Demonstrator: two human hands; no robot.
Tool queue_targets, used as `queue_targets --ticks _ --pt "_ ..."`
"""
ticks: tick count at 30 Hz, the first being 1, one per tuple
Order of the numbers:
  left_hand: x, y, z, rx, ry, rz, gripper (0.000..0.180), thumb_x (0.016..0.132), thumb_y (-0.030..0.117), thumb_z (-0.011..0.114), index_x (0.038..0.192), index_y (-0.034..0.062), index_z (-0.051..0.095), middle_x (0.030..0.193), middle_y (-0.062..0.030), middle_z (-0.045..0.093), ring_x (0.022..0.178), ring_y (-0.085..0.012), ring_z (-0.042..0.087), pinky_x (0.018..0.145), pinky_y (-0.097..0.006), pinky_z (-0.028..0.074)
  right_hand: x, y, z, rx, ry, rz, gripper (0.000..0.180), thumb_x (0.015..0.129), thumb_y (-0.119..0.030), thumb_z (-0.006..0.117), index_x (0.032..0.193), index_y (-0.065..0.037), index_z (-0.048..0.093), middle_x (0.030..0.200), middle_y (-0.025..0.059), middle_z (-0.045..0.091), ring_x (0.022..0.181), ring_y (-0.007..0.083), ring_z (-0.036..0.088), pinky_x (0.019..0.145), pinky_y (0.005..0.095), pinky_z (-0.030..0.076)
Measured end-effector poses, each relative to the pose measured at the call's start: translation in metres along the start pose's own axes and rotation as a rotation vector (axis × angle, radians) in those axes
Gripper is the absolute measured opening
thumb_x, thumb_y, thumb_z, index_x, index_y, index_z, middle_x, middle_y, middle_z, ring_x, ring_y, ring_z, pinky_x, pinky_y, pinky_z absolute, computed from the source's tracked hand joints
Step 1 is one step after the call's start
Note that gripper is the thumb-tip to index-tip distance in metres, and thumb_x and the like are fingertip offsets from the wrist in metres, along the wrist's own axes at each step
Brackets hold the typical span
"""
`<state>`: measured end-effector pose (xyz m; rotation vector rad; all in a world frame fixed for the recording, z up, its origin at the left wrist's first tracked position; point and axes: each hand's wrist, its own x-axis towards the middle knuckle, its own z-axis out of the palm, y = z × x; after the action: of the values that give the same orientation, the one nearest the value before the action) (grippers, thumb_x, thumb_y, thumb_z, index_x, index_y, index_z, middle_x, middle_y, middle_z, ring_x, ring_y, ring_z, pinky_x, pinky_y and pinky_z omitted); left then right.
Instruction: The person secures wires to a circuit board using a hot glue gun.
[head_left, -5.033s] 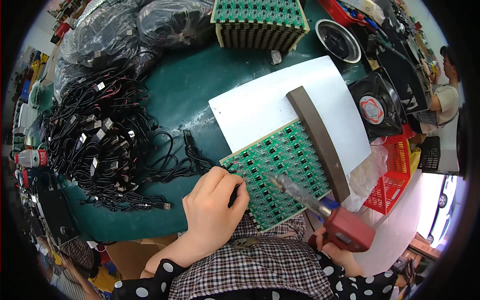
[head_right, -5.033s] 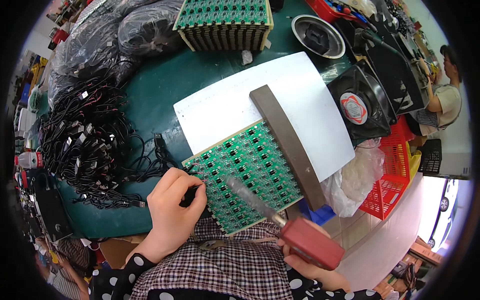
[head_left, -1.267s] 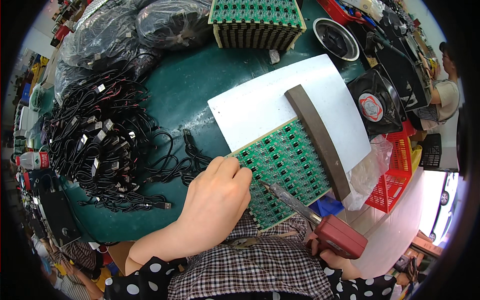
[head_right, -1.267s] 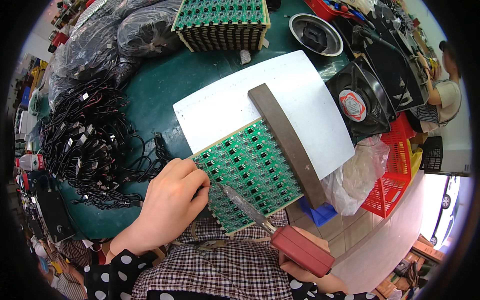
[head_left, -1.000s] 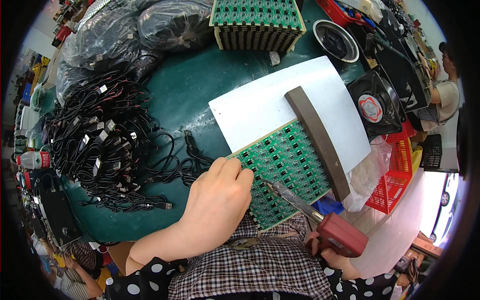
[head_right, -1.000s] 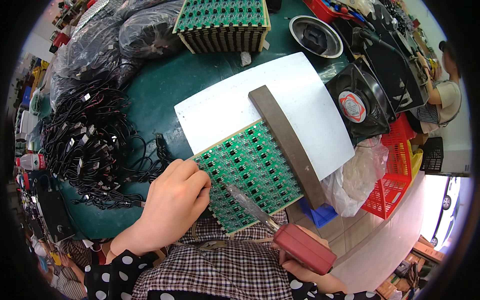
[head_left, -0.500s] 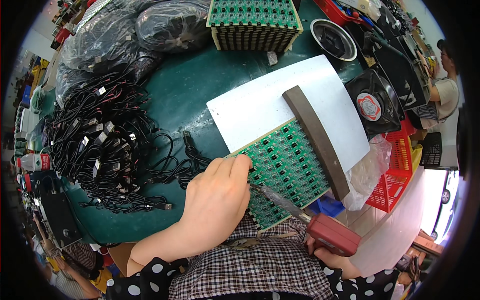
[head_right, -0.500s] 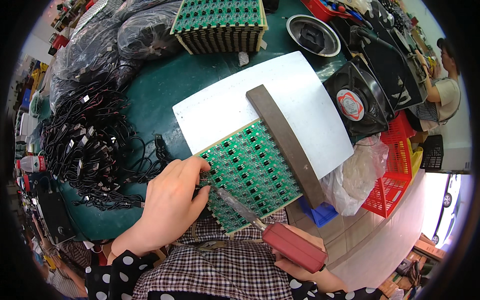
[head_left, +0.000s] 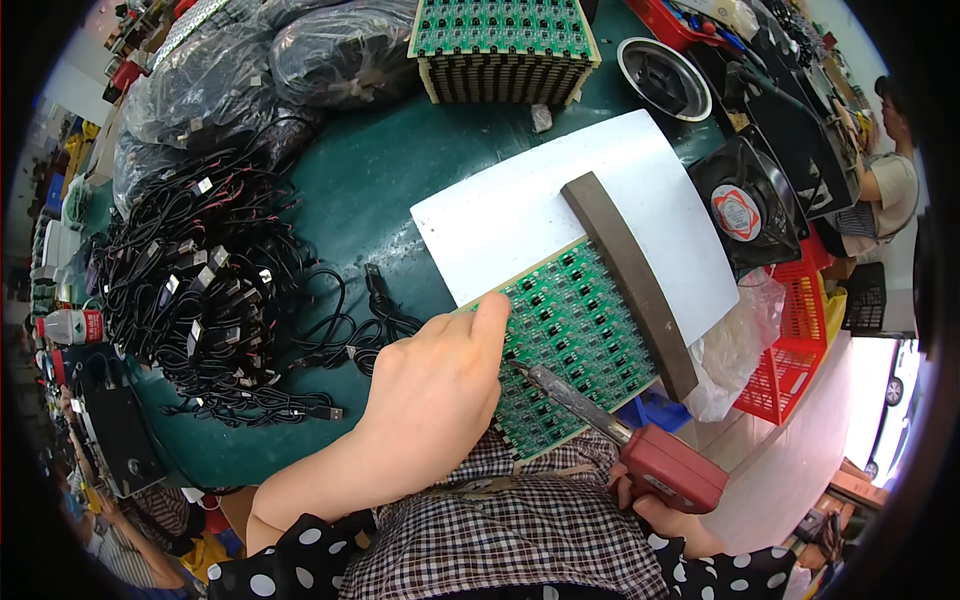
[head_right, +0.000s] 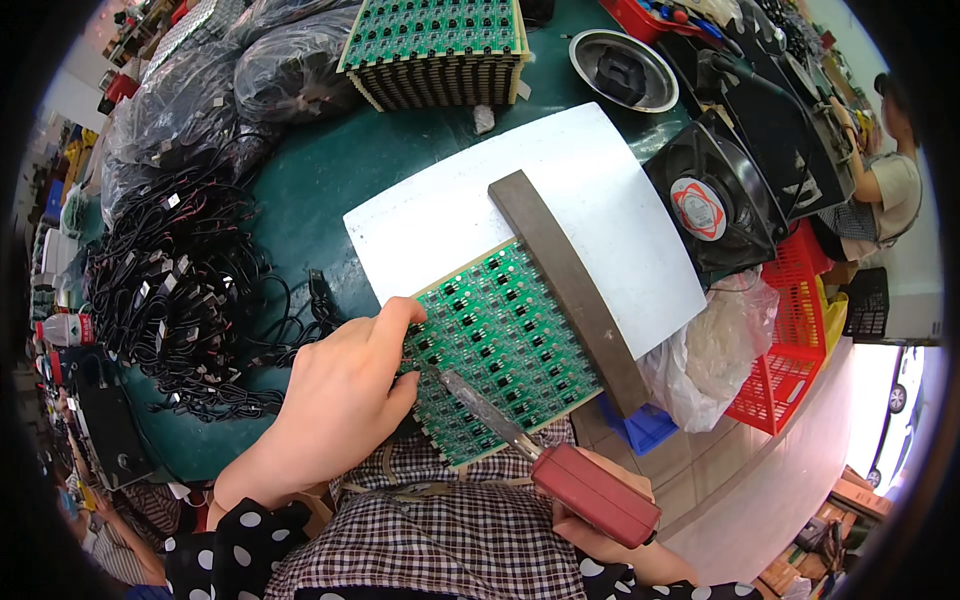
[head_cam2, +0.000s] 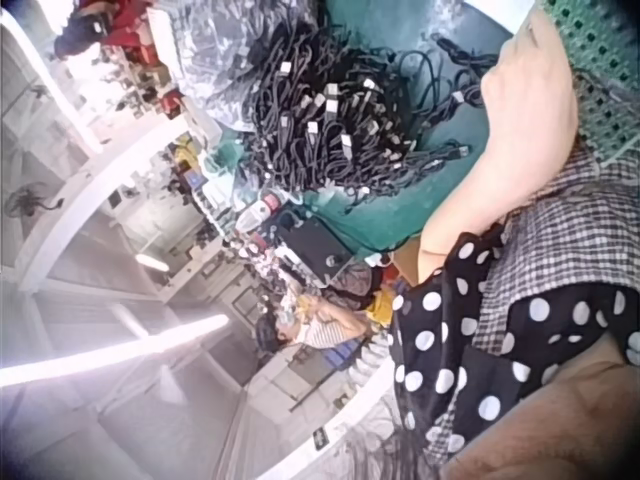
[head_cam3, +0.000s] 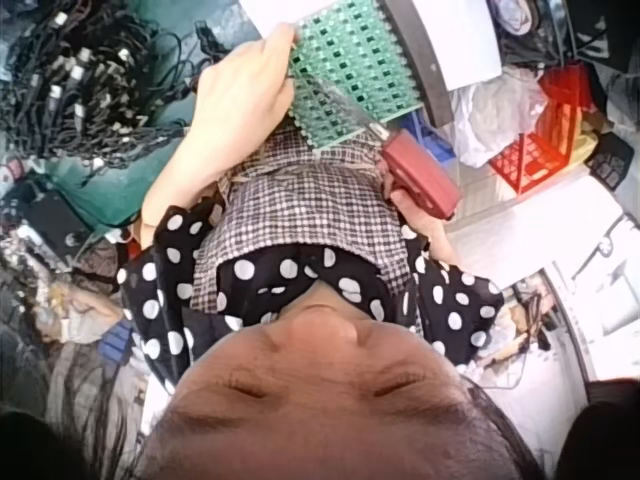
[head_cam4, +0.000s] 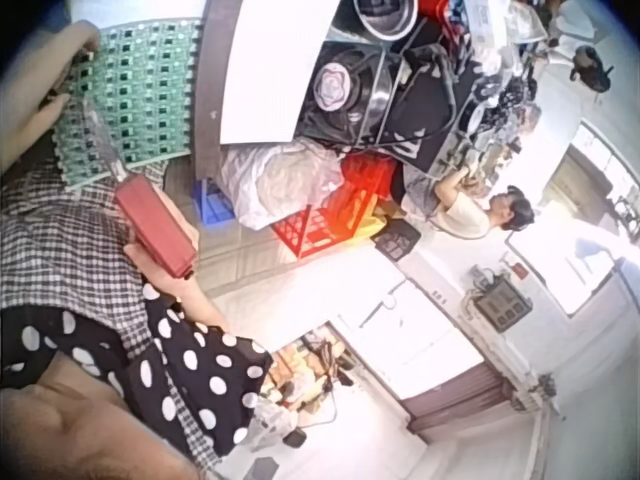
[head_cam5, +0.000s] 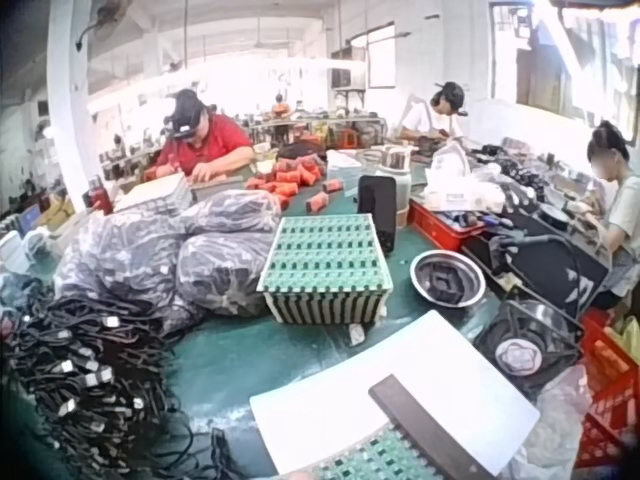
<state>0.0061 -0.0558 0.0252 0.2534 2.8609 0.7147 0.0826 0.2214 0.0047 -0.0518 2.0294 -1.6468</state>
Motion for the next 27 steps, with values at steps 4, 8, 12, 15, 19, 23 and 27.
queue_targets --ticks 4,8,12,15,19,23,27 --pt "0.001 0.000 0.000 -0.007 0.008 0.002 0.041 0.073 0.005 0.063 0.109 0.0063 0.045 0.072 -0.0080 0.054 0.072 -0.0256 0.059 0.057 -0.038 0.045 0.000 -0.001 0.001 0.082 0.020 0.005 0.046 0.076 -0.027 0.073 0.109 0.002 0.061 0.090 0.0075 0.065 0.068 0.0132 0.061 0.064 0.0250 0.049" --pt "0.003 0.000 -0.003 0.040 0.054 0.082 0.029 0.070 0.000 0.058 0.095 0.0009 0.045 0.073 -0.0090 0.056 0.068 -0.0232 0.061 0.051 -0.034 0.049 -0.004 0.010 -0.002 0.046 0.003 -0.043 0.053 0.078 -0.025 0.073 0.119 0.004 0.054 0.093 0.0079 0.066 0.070 0.0122 0.061 0.063 0.0240 0.049" --pt "0.000 0.001 -0.001 0.018 0.004 -0.002 0.039 0.073 0.005 0.063 0.107 0.0063 0.045 0.076 -0.0090 0.056 0.074 -0.0262 0.060 0.059 -0.039 0.047 -0.001 0.010 0.002 0.338 0.005 -0.021 0.060 0.080 -0.025 0.071 0.127 0.002 0.046 0.098 0.0102 0.066 0.073 0.0142 0.062 0.062 0.0260 0.049" --pt "-0.004 -0.001 0.001 0.023 0.049 -0.004 0.035 0.073 0.004 0.060 0.105 0.0058 0.046 0.080 -0.0097 0.058 0.075 -0.0269 0.060 0.059 -0.040 0.047 -0.009 0.014 0.002 0.275 0.016 -0.037 0.062 0.080 -0.024 0.072 0.129 0.002 0.043 0.100 0.0125 0.065 0.075 0.0138 0.059 0.064 0.0262 0.048" --pt "-0.011 0.006 0.014 0.187 0.176 0.014 0.025 0.068 0.004 0.058 0.091 0.0059 0.049 0.075 -0.0053 0.053 0.072 -0.0205 0.059 0.055 -0.032 0.048 -0.016 0.008 0.002 0.269 0.125 0.016 0.065 0.083 -0.040 0.065 0.126 0.002 0.040 0.088 0.0098 0.054 0.067 0.0136 0.054 0.060 0.0258 0.046" --pt "-0.026 0.009 0.021 0.255 0.224 -0.026 0.021 0.068 0.008 0.063 0.086 0.0060 0.052 0.079 -0.0049 0.054 0.078 -0.0216 0.058 0.060 -0.030 0.048 -0.010 0.030 0.003 0.207 0.408 -0.211 0.076 0.080 -0.049 0.065 0.125 0.004 0.035 0.100 0.0139 0.052 0.049 0.0137 0.048 0.042 0.0237 0.038" --pt "-0.049 -0.023 0.008 -0.052 0.560 0.018 0.027 0.073 0.004 0.067 0.098 0.0037 0.057 0.099 -0.0131 0.058 0.095 -0.0309 0.056 0.081 -0.038 0.046 -0.006 0.028 0.004 0.184 0.396 -0.228 0.071 0.084 -0.049 0.060 0.123 0.006 0.036 0.099 0.0131 0.051 0.050 0.0121 0.047 0.045 0.0231 0.037"
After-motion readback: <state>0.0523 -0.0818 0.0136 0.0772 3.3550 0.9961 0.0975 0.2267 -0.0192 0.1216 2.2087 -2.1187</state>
